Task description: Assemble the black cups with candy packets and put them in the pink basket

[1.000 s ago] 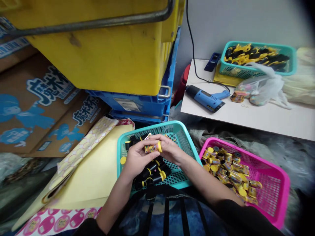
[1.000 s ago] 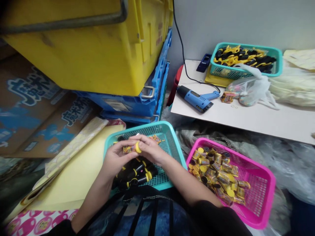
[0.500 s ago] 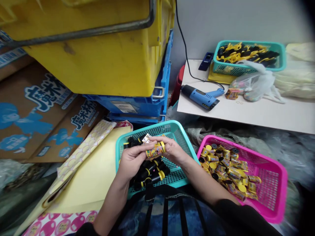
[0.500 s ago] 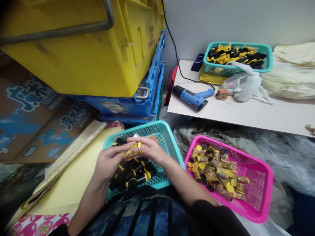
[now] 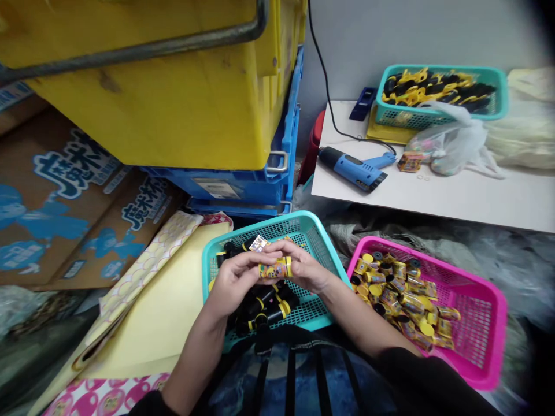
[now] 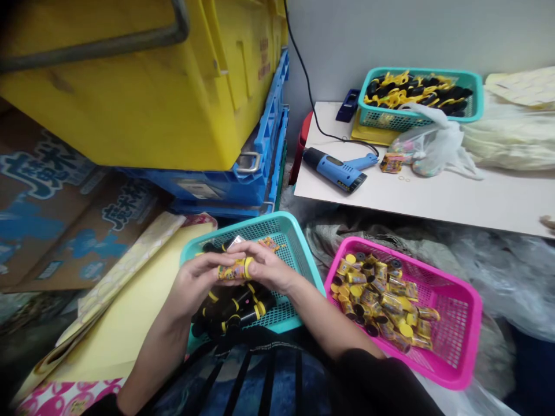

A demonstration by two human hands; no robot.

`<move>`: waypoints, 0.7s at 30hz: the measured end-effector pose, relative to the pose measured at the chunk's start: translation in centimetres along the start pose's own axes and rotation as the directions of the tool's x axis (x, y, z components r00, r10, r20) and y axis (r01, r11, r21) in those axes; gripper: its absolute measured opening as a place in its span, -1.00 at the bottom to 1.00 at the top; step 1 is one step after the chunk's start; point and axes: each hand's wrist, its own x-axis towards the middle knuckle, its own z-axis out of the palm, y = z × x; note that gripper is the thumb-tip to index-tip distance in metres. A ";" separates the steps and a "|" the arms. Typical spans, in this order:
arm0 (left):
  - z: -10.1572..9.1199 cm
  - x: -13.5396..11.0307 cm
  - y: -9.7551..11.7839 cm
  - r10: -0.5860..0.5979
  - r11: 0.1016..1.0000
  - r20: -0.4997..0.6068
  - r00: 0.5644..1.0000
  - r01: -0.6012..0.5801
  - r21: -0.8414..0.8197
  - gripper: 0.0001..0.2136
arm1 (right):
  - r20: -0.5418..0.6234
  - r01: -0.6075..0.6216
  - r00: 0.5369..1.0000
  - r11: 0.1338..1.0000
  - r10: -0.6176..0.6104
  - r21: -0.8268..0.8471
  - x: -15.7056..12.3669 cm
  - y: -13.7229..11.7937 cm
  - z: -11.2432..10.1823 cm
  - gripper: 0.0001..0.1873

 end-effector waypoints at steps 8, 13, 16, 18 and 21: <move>2.2 0.6 -0.3 0.085 0.993 -0.065 0.994 -0.079 0.092 -0.76 | -0.052 -0.017 0.998 0.999 0.019 0.041 0.2 0.2 -0.2 -0.38; 2.5 0.5 -0.3 0.086 0.988 -0.064 0.994 -0.077 0.135 -0.75 | -0.047 0.018 0.999 0.999 -0.016 0.039 0.2 0.5 -0.2 -0.50; 2.5 0.3 -0.2 0.056 0.993 -0.081 0.995 -0.046 0.112 -0.74 | -0.023 0.026 0.999 0.999 -0.025 0.033 -0.2 0.2 -0.3 -0.47; 2.4 0.3 -0.2 0.049 0.994 -0.087 0.995 -0.040 0.103 -0.74 | -0.002 0.051 0.999 0.998 -0.051 -0.033 -0.9 -0.4 -0.3 -0.42; 2.5 0.3 -0.3 0.072 0.993 -0.067 0.995 -0.066 0.099 -0.68 | 0.026 0.216 0.974 0.880 -0.226 -0.422 -2.5 -1.7 0.0 -0.38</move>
